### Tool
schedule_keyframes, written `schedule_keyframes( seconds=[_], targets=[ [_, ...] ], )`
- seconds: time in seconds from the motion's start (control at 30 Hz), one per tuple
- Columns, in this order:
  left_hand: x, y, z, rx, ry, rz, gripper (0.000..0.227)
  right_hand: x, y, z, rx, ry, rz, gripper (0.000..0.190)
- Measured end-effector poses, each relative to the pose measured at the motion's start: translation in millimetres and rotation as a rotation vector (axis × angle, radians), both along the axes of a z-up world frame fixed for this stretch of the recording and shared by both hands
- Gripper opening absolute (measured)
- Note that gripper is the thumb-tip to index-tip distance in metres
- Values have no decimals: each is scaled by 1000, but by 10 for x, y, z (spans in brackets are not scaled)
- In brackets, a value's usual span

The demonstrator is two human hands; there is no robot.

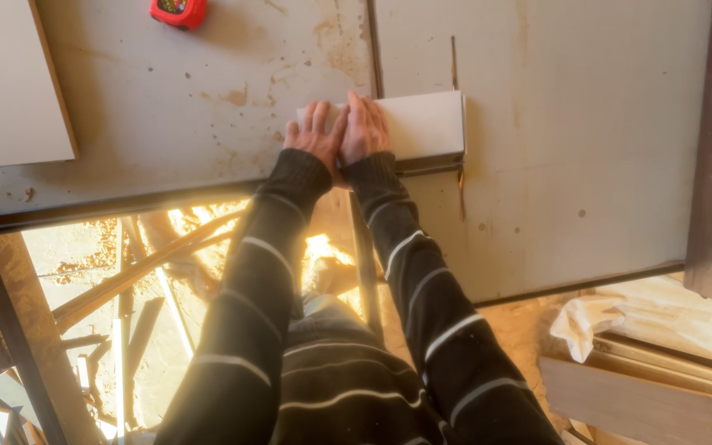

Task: Measuring and inspecting white wood boards on a workbench in a woodworking shop.

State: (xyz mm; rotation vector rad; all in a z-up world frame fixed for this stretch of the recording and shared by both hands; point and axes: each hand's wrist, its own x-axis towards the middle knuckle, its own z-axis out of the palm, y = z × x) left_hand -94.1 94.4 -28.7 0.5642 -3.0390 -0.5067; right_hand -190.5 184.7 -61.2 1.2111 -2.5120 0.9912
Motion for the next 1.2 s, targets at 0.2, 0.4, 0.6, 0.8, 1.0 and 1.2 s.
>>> schedule_keyframes(
  seconds=[0.2,0.4,0.6,0.8,1.0,1.2],
  targets=[
    [-4,-30,94,0,-3,-12,146,-79,20,-123,0,0,36,43],
    [-20,-212,338,137,-149,-95,140,-2,-5,120,-47,21,26,39],
    [-473,-519,-89,210,-178,-107,65,58,-10,638,-169,151,-5,26],
    [-716,-675,-101,792,-195,-81,54,168,245,1089,-280,26,-162,32],
    [-307,-804,66,1309,144,395,43,64,300,576,-286,-998,-232,36],
    [-113,-1306,-560,1589,585,806,27,-205,-1119,1472,-201,-1394,-43,35]
  ],
)
